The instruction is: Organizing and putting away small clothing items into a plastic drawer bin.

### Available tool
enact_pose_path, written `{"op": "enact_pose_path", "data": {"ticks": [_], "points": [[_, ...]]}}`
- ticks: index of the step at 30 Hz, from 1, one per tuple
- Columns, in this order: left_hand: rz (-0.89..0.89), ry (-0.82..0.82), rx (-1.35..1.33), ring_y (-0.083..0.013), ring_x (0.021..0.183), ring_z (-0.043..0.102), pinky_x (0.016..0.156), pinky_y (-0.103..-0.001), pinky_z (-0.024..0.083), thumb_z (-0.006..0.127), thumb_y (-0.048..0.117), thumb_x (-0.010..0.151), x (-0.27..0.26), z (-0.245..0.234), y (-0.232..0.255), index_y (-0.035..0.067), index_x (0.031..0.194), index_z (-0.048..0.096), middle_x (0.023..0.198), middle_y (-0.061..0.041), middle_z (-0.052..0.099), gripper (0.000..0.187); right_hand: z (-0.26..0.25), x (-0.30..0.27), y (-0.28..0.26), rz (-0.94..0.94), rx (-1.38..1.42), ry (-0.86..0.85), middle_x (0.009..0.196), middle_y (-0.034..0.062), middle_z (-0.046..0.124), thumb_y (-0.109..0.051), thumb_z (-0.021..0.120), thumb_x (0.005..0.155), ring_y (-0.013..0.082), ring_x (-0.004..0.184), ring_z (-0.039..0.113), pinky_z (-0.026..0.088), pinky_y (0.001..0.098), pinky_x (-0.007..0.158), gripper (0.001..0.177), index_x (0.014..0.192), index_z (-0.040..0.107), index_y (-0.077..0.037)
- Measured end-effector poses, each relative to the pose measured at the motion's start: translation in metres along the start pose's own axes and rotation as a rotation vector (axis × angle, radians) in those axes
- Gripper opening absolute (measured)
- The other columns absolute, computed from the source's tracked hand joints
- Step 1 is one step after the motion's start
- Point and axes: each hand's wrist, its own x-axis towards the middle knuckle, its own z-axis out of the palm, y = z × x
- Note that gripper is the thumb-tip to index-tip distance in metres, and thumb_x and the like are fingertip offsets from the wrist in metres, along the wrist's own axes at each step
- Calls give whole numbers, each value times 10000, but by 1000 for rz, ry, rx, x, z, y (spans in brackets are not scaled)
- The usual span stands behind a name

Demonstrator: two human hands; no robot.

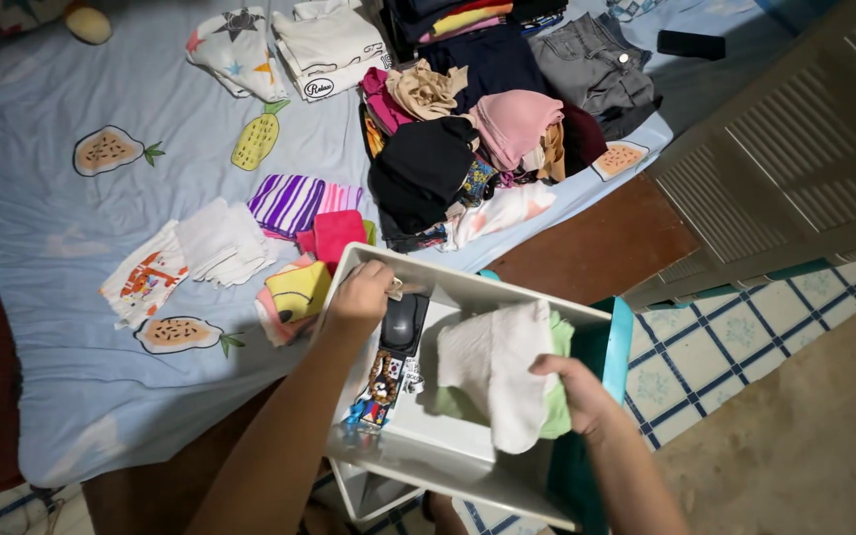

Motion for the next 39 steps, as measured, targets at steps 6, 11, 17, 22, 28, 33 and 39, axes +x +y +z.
{"op": "enact_pose_path", "data": {"ticks": [6, 11, 17, 22, 28, 33, 39], "points": [[67, 153, 401, -322, 929, 615, 753, -429, 517, 666, 62, 833, -4, 33, -10, 30, 799, 642, 891, -128, 618, 53, -11, 22, 17, 39, 39, 17, 1069, 219, 726, -80, 656, 693, 335, 926, 740, 593, 449, 917, 585, 1249, 584, 89], [51, 80, 876, -316, 942, 617, 833, -405, 468, 648, 193, 738, 3, 54, -4, 20, 703, 705, 790, -142, 663, 185, -7, 21, 17, 71, 40, 24, 1079, 206, 732, -96, 651, 672, 333, 946, 735, 585, 449, 920, 612, 1261, 603, 64], [-53, -47, 816, -304, 845, 579, 834, -447, 427, 639, 285, 812, 6, 64, -18, 57, 657, 705, 709, -111, 649, 284, -9, 21, 19, 64, 57, -29, 1093, 206, 723, -102, 656, 682, 328, 952, 725, 583, 454, 916, 624, 1280, 590, 63], [155, -26, 859, -281, 756, 552, 697, -444, 406, 630, 277, 830, 1, 51, -20, 121, 613, 647, 672, -86, 616, 267, -13, 23, 26, 67, 58, -6, 1092, 207, 725, -98, 661, 684, 331, 950, 722, 579, 451, 919, 625, 1284, 591, 63], [155, -183, 1067, -286, 757, 576, 705, -453, 410, 617, 282, 838, 3, 60, -11, 138, 633, 657, 685, -84, 639, 254, -16, 30, 29, 66, 53, 25, 1071, 201, 725, -97, 667, 683, 331, 946, 719, 578, 451, 917, 618, 1275, 596, 66], [75, -224, 1095, -279, 798, 600, 815, -466, 439, 621, 252, 803, -5, 75, -17, 134, 636, 661, 691, -78, 651, 209, -12, 31, 28, 74, 50, 12, 1079, 204, 726, -94, 672, 681, 330, 956, 718, 577, 446, 919, 619, 1274, 598, 66], [-46, 166, 774, -279, 809, 585, 770, -434, 436, 654, 167, 805, 2, 38, 31, 116, 724, 637, 743, -76, 601, 98, -6, 21, 21, 51, 74, -6, 1105, 209, 724, -87, 654, 668, 335, 974, 717, 569, 447, 935, 629, 1279, 598, 51]]}}
